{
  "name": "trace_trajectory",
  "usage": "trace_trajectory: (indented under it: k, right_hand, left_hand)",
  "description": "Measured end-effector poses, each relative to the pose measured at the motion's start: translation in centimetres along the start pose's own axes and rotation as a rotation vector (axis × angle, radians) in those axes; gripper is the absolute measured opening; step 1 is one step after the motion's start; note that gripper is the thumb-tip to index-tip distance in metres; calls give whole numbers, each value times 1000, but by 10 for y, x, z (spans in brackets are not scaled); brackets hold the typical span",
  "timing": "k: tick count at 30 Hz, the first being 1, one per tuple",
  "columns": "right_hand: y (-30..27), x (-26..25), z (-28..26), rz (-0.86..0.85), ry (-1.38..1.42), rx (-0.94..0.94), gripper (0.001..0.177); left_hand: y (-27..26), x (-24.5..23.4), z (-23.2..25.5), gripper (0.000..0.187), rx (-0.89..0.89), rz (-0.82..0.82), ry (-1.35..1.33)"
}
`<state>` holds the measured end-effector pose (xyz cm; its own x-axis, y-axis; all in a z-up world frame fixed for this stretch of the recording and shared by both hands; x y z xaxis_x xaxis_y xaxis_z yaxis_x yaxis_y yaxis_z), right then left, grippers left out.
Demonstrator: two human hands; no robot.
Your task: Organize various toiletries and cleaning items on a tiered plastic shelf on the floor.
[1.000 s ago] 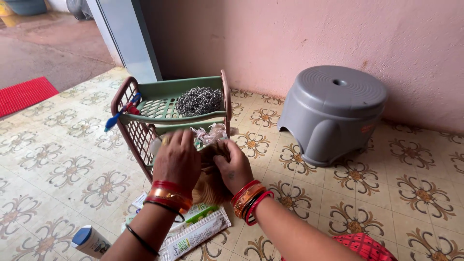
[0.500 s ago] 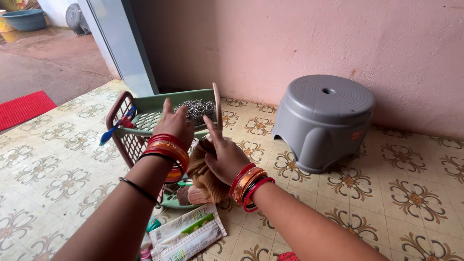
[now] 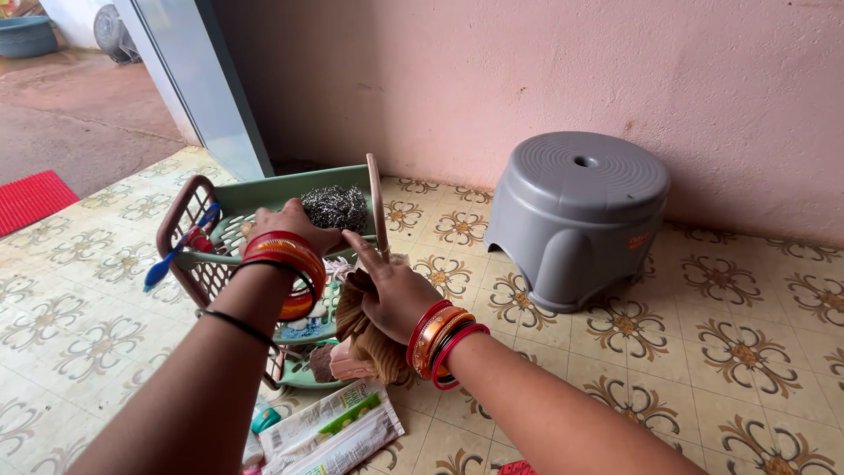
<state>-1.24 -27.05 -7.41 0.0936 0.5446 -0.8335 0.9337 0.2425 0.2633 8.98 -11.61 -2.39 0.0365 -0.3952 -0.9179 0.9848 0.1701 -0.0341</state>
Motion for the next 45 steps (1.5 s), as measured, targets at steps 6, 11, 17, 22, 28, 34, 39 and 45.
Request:
trace_trajectory:
  k: [6, 11, 17, 22, 28, 34, 39, 45]
  right_hand:
    - [2, 4, 9, 136, 120, -160, 78]
    - [17, 6, 2, 93, 189, -8, 52]
    - [17, 11, 4, 324, 218, -19, 33]
    - [19, 11, 16, 479, 275, -69, 36]
    - [24, 11, 36, 598, 229, -74, 37]
    - [28, -1, 53, 644, 103, -6, 33]
    - [27, -12, 46, 591, 63, -29, 32]
    - [17, -13, 40, 483, 75, 25, 49]
  left_hand:
    - [-17, -2, 3, 87, -41, 93, 6]
    - [-27, 7, -11, 73, 122, 251, -94]
    - [-55, 6, -3, 62, 302, 374, -147]
    - [-59, 10, 10, 57, 348, 421, -131]
    - [-47, 16, 23, 59, 486, 415, -189]
    - [-38, 23, 38, 60, 566, 401, -259]
    - [-33, 23, 42, 54, 513, 379, -279]
    - [-12, 7, 17, 43, 534, 558, -380]
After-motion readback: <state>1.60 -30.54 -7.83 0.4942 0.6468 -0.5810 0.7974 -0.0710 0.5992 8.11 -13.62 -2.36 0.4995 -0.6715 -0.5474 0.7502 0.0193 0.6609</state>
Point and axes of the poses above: each hand's wrist, its own y-axis towards the middle knuckle, its own x-axis out of the palm, z = x × y, the point moved 3 cm from there along y, towards the middle knuckle, and after that the axes turned 5 degrees about -y, right-handed, at the moved point
